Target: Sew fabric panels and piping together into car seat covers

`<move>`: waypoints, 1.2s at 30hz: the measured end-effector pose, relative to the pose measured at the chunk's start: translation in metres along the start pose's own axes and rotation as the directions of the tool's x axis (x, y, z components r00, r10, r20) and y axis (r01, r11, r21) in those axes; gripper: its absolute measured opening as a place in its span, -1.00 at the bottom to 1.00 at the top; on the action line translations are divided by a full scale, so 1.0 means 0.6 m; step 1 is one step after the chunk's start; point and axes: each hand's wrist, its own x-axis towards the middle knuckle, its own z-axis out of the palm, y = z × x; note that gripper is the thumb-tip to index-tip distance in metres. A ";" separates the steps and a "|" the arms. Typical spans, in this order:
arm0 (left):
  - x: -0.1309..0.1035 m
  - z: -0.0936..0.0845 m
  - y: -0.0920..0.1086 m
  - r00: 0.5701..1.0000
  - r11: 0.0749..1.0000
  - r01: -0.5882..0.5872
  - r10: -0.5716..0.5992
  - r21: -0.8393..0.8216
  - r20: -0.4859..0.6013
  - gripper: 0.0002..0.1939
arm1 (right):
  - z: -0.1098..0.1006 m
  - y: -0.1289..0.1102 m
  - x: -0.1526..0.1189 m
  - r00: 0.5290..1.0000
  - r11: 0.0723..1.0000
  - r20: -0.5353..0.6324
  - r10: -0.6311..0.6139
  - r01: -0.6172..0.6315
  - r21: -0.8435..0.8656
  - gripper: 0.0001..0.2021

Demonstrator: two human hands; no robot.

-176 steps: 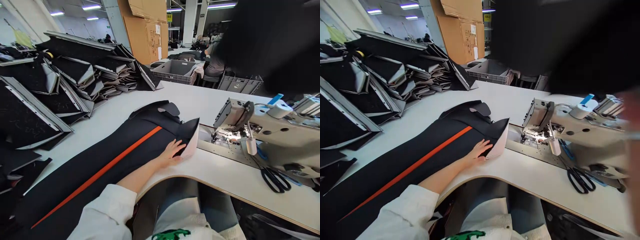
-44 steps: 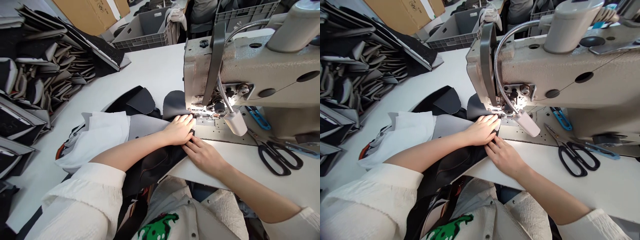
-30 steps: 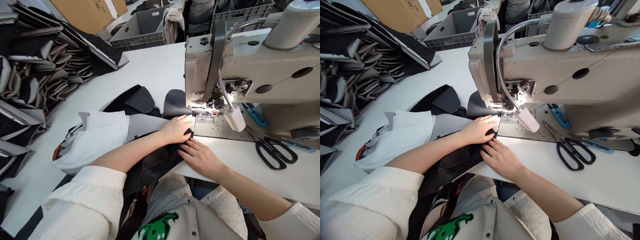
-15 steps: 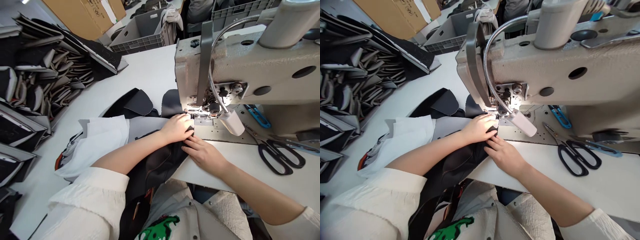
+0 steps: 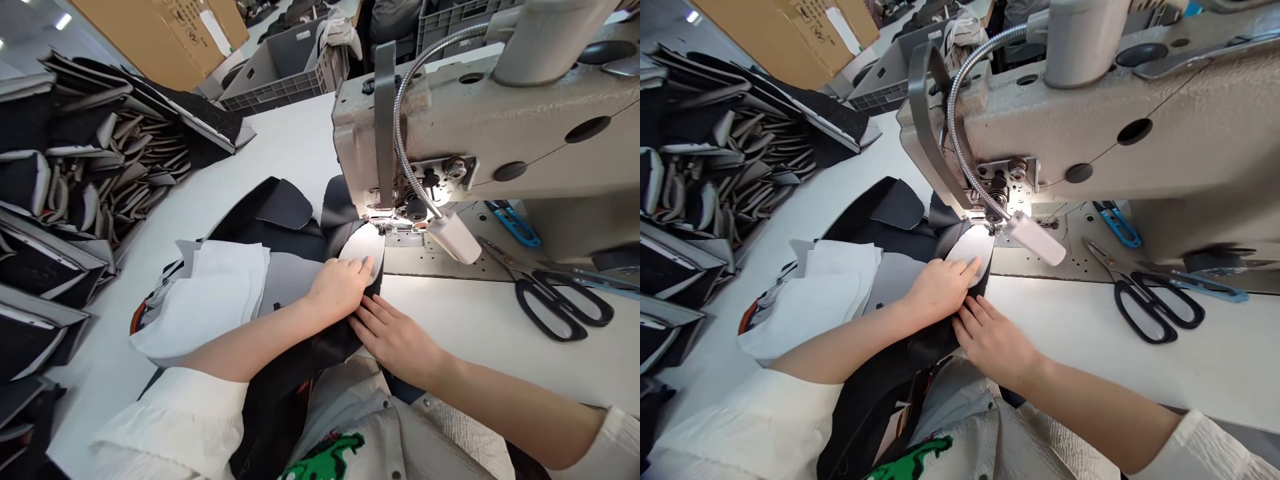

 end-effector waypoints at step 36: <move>-0.006 -0.031 -0.003 0.989 0.979 -0.083 0.105 -0.187 0.109 -0.60 | -0.016 0.027 0.007 0.999 0.978 -0.025 -0.032 0.026 -0.207 -0.73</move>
